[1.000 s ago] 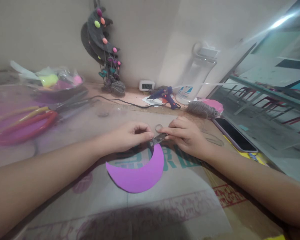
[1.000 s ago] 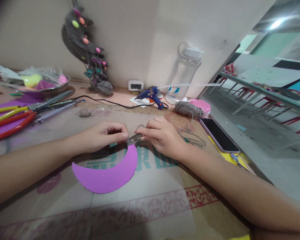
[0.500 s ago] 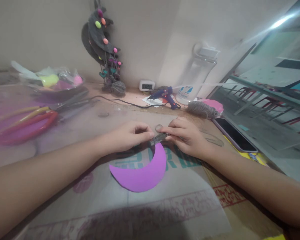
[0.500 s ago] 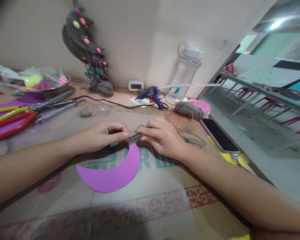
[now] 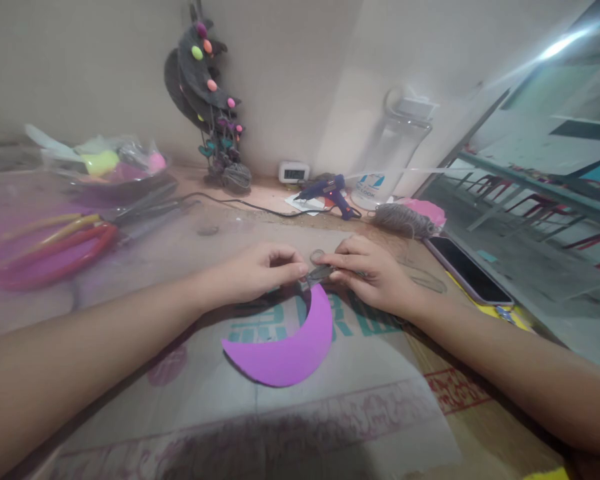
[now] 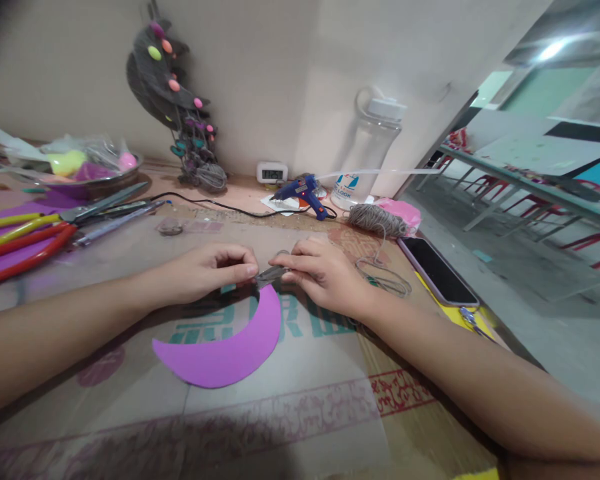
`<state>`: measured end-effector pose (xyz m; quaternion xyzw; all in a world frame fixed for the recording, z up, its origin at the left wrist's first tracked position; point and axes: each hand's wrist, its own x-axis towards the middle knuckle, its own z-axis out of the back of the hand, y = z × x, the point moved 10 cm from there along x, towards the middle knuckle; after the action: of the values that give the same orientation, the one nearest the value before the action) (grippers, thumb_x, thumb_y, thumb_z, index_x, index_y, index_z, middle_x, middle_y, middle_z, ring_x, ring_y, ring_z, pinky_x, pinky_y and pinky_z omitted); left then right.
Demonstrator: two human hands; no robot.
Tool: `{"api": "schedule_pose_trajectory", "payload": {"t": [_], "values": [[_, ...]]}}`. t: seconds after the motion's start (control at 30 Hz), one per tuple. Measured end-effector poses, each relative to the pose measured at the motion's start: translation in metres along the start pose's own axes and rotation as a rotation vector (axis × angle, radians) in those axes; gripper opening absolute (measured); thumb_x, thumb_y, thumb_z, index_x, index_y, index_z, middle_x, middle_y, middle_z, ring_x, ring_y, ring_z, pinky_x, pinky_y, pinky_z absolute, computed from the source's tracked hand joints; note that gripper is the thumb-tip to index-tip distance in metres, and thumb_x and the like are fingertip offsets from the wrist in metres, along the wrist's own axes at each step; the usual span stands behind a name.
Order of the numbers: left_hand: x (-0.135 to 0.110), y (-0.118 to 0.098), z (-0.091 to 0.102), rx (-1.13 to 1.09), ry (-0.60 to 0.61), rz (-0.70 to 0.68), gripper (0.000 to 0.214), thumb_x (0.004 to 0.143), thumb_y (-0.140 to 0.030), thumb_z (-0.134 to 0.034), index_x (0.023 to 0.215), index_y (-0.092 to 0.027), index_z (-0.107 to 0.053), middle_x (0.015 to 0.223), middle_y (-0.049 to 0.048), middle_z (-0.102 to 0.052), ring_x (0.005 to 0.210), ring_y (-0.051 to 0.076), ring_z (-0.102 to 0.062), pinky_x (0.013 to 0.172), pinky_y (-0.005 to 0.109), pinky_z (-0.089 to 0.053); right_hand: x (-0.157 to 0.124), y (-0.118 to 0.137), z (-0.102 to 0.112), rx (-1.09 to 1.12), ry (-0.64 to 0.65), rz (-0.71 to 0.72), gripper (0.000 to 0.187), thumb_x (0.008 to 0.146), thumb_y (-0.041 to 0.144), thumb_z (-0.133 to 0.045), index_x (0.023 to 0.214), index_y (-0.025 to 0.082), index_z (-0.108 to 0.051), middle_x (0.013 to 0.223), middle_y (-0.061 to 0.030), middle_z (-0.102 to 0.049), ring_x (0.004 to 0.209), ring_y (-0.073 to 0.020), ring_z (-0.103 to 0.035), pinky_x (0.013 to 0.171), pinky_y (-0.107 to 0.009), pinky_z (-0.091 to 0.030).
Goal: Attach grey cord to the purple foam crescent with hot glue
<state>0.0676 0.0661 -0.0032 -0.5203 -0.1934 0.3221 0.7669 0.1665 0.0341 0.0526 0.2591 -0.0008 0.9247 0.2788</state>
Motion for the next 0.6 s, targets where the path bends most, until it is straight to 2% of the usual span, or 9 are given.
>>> {"api": "schedule_pose_trajectory", "payload": {"t": [0.23, 0.6], "values": [[0.0003, -0.0048, 0.0016, 0.014, -0.012, -0.038, 0.03, 0.088, -0.043, -0.05, 0.075, -0.016, -0.053, 0.066, -0.0012, -0.055, 0.057, 0.01, -0.046, 0.054, 0.021, -0.036, 0.0002, -0.0009, -0.0002, 0.015, -0.003, 0.003, 0.029, 0.094, 0.032, -0.051, 0.118, 0.023, -0.065, 0.08, -0.0039, -0.057, 0.074, -0.0157, -0.053, 0.068, -0.03, -0.042], [0.0003, -0.0007, 0.0006, -0.009, 0.001, -0.02, 0.03, 0.087, -0.044, -0.05, 0.076, -0.016, -0.053, 0.067, -0.0015, -0.054, 0.056, 0.009, -0.045, 0.052, 0.021, -0.035, -0.0005, -0.0008, -0.0005, 0.004, -0.008, 0.007, 0.026, 0.093, 0.029, -0.053, 0.113, 0.02, -0.067, 0.079, -0.0035, -0.058, 0.072, -0.0143, -0.054, 0.066, -0.028, -0.04]]}}
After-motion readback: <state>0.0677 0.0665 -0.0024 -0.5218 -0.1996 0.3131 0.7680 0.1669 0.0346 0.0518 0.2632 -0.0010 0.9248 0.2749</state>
